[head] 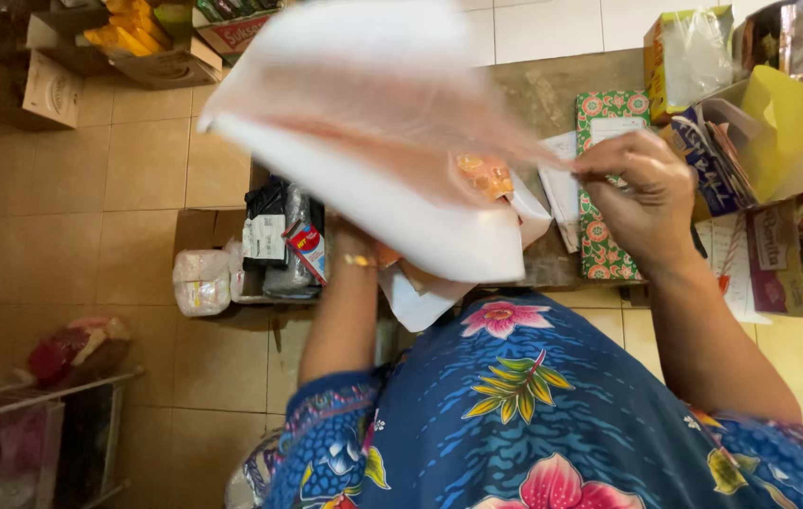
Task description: The person places a rectangular box on a sheet of wrapping paper, folds the paper around the box, and secures the folds with tape. The person handles the box, wrapping paper, and tape to complete the wrapping process.
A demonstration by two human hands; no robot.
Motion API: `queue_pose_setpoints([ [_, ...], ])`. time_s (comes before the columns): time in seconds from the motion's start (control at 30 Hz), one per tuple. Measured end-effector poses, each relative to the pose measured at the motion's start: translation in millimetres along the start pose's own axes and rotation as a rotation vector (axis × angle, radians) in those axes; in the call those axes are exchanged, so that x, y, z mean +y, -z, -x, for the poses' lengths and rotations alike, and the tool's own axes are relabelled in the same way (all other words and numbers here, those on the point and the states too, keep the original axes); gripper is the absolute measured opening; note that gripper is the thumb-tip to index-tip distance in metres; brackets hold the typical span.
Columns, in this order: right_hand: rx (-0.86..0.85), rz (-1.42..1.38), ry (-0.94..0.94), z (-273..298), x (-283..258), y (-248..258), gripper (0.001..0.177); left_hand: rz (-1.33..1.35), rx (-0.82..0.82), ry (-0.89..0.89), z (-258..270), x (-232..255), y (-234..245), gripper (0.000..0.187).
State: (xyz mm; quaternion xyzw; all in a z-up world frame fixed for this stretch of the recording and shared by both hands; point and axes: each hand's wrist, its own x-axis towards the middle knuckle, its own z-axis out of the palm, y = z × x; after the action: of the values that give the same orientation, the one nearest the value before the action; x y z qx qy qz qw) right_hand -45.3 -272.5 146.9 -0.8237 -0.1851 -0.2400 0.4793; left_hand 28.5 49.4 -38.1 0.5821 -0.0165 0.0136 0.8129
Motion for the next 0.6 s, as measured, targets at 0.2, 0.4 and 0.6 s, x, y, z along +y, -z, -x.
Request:
queue_pose_setpoints([
  [0.2, 0.119, 0.42, 0.633, -42.5, -4.3, -19.2, 0.02, -0.214, 0.213, -0.167, 3.0, 7.2, 50.9, 0.04],
  [0.4, -0.055, 0.565, 0.523, 0.1, 40.3, -61.0, 0.027, -0.426, 0.424, -0.338, -10.3, 20.5, 119.0, 0.04],
  [0.6, -0.153, 0.405, 0.234, 46.4, 91.9, -89.1, 0.03, -0.186, 0.55, -0.209, 44.8, -13.0, 103.7, 0.041],
])
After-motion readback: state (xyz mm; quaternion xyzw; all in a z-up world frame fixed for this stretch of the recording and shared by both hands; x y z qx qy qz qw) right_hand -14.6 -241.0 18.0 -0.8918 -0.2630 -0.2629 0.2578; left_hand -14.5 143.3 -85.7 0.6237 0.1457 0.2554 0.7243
